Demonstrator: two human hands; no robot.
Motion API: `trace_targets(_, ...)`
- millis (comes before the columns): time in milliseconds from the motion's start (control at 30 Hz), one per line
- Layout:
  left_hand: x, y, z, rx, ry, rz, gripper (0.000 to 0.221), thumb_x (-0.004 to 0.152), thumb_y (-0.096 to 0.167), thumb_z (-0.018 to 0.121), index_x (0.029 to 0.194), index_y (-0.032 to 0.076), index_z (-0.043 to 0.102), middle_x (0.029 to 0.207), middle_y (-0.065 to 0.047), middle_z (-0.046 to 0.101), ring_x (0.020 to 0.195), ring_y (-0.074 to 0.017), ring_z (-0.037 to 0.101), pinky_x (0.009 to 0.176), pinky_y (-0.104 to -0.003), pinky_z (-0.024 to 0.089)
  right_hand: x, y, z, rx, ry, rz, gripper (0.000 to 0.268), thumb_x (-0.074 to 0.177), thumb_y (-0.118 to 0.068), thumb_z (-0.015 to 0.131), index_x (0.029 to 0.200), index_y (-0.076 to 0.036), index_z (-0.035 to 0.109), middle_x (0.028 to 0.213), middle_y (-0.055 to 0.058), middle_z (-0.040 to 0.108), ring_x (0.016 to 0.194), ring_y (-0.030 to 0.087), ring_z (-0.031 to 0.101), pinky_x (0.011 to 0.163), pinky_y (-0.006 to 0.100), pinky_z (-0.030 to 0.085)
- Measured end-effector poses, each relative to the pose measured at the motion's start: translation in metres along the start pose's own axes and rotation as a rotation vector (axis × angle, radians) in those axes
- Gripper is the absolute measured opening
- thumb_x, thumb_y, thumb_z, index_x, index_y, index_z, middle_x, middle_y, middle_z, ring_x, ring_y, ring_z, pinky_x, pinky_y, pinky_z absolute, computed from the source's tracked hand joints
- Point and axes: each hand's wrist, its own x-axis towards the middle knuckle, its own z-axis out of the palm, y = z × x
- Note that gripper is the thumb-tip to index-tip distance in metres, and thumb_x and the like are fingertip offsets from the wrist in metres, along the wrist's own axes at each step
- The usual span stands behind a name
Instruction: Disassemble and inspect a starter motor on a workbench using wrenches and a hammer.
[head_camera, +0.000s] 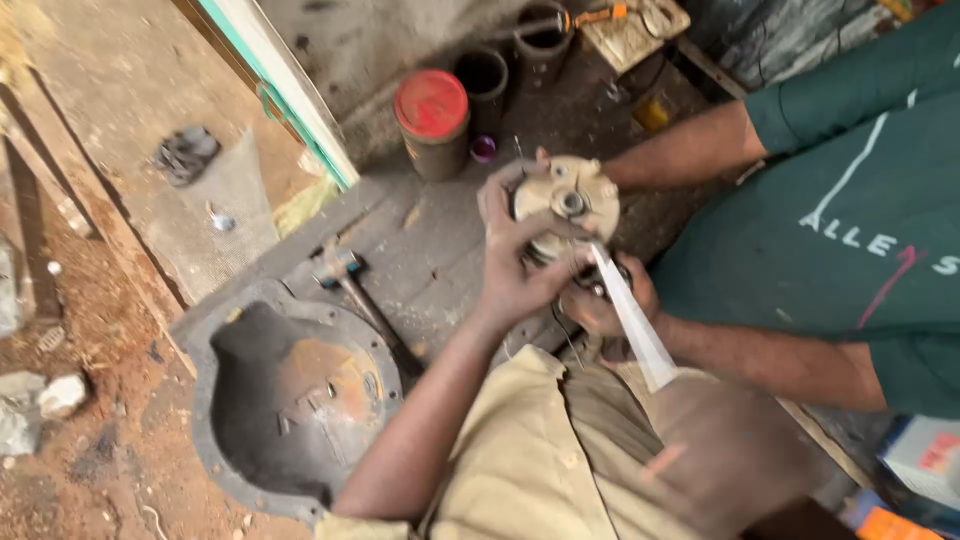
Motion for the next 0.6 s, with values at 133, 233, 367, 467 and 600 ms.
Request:
trace_targets(133,0.006,0.005,-0.001,-0.026,-0.002,0.03,0.031,0.077,0.035,0.089,0.095,0.013,0.077,0.141,-0.016,0.05,0.138,-0.0347,0.042,0.12,-0.048,0.035,0.039,0.149,0.026,0.732,0.288,0.251,0.034,0.115,-0.035,0.054,0.118,-0.001,0.052,0.08,0.003,0.048,0.054,0.012,0.041,0.046,0.026,0.033)
trace_targets(233,0.0,0.006,-0.001,-0.031,0.003,-0.004,0.029,0.082,0.031,0.088,0.097,0.011,0.074,0.142,-0.016,0.051,0.135,-0.0334,0.044,0.119,-0.048,0.036,0.153,0.174,0.097,1.365,0.236,0.629,0.046,0.103,-0.052,0.061,0.126,-0.012,0.055,0.106,0.004,0.06,0.082,0.014,0.059,0.066,0.027,0.05)
trace_targets(367,0.003,0.013,0.003,0.046,0.067,-0.055,0.036,0.076,0.026,0.087,0.102,0.009,0.069,0.14,-0.018,0.05,0.135,-0.0347,0.044,0.118,-0.048,0.036,0.275,0.081,0.199,0.993,-0.417,0.478,0.072,0.088,-0.066,0.065,0.141,-0.017,0.058,0.124,0.009,0.066,0.111,0.022,0.066,0.089,0.035,0.058)
trace_targets(467,0.001,0.015,0.011,0.011,0.108,-0.109,0.045,0.078,0.025,0.088,0.109,0.007,0.061,0.14,-0.016,0.05,0.136,-0.0342,0.045,0.118,-0.047,0.038,0.293,-0.106,0.19,0.619,-0.867,0.282,0.03,0.097,-0.037,0.074,0.108,-0.009,0.076,0.079,0.009,0.052,0.063,0.021,0.044,0.052,0.035,0.031)
trace_targets(600,-0.011,-0.007,0.019,-0.076,0.013,-0.224,0.054,0.08,0.029,0.087,0.125,0.01,0.064,0.14,-0.012,0.057,0.139,-0.0319,0.052,0.12,-0.046,0.042,0.19,-0.186,0.178,0.585,-0.988,-0.489,0.013,0.09,-0.021,0.071,0.098,-0.01,0.072,0.088,0.007,0.074,0.08,0.02,0.069,0.072,0.035,0.056)
